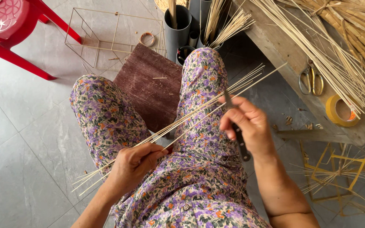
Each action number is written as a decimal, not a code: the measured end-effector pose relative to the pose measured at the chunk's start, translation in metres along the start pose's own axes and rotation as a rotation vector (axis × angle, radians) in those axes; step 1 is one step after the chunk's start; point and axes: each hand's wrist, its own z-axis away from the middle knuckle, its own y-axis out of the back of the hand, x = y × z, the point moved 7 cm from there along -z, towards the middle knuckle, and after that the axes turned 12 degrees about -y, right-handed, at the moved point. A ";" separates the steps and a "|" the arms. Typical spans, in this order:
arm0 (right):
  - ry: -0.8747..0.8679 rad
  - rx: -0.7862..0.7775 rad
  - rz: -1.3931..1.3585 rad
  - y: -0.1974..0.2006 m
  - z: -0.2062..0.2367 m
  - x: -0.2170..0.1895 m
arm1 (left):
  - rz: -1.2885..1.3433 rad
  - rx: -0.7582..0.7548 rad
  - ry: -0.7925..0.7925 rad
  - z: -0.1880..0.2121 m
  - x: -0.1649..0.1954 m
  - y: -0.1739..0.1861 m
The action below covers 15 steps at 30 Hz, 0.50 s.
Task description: The person sits on a low stool with a board on their lap and trims thin bamboo sticks to length. They cut sticks with scissors, shave and point the ends with a small knife, and gather finished sticks into a bundle on their lap.
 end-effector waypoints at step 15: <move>0.244 0.311 -0.126 0.076 0.007 -0.033 | -0.074 0.157 -0.033 -0.001 0.004 0.030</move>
